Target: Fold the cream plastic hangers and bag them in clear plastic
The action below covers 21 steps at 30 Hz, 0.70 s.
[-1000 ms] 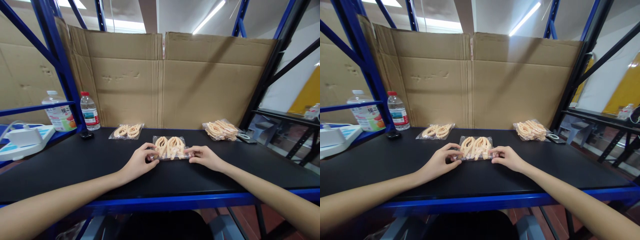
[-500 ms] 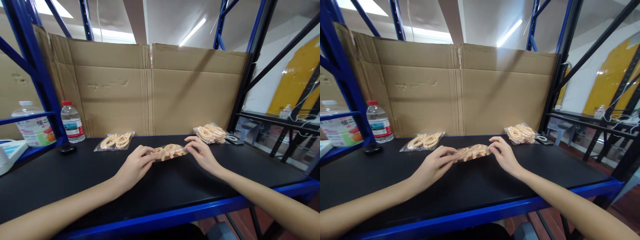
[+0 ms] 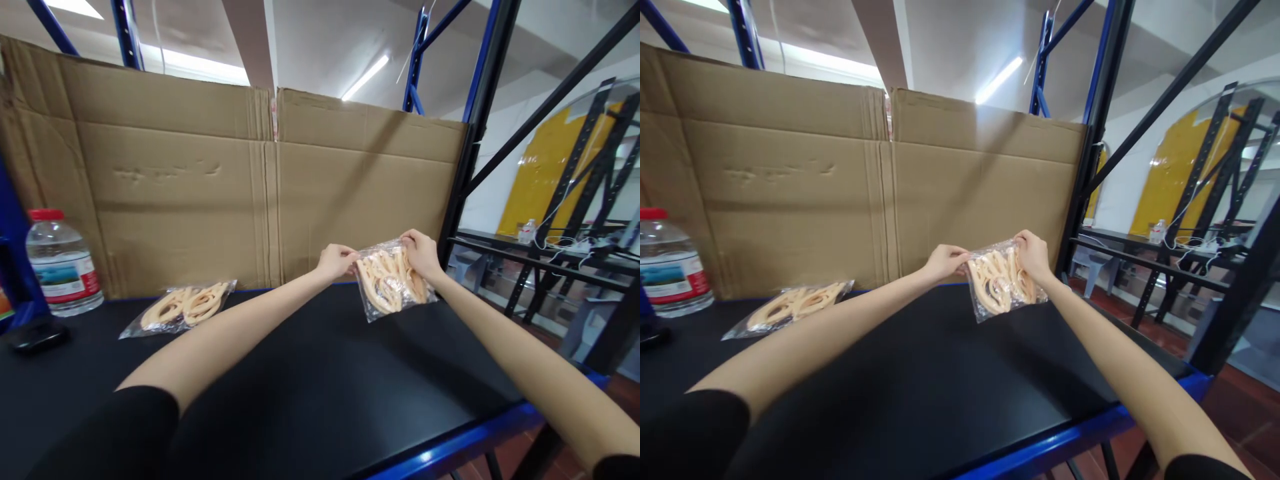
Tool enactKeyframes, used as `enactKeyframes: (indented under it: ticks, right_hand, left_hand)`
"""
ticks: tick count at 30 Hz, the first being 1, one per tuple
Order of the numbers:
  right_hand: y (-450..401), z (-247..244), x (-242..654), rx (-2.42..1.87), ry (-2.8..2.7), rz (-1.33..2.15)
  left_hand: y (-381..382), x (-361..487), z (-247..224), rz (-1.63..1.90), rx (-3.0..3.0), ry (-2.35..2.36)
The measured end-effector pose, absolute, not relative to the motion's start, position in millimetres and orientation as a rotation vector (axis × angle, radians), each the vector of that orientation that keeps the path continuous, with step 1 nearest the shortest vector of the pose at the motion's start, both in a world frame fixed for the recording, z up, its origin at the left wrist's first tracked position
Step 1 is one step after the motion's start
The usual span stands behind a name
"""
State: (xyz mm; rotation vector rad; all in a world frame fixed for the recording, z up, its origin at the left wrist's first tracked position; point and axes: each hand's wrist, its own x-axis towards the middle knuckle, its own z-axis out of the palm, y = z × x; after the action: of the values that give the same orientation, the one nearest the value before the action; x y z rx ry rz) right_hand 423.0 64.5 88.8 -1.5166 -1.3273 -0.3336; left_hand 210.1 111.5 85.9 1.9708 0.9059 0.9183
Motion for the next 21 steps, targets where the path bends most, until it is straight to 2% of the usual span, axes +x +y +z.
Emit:
enactKeyframes:
  ticks: [5,10,15,21]
  right_hand:
    - [119.2,110.6,478.9,-1.885,-1.168,-0.225]
    - [146.0,79.4,507.1,-2.074,-0.995,-0.151]
    - [146.8,70.9,509.1,-1.982,-0.986,-0.177]
    - [108.7,116.7,468.3,-1.599,-0.96,-0.427]
  left_hand:
    - [145.6,286.1,97.0,0.855,1.685,0.982]
    - [144.3,317.7,69.5,0.733,1.52,0.997]
    - [132.5,307.5,45.4,0.691,1.463,0.936]
    - [125.3,273.8,32.5,0.541,1.482,0.879]
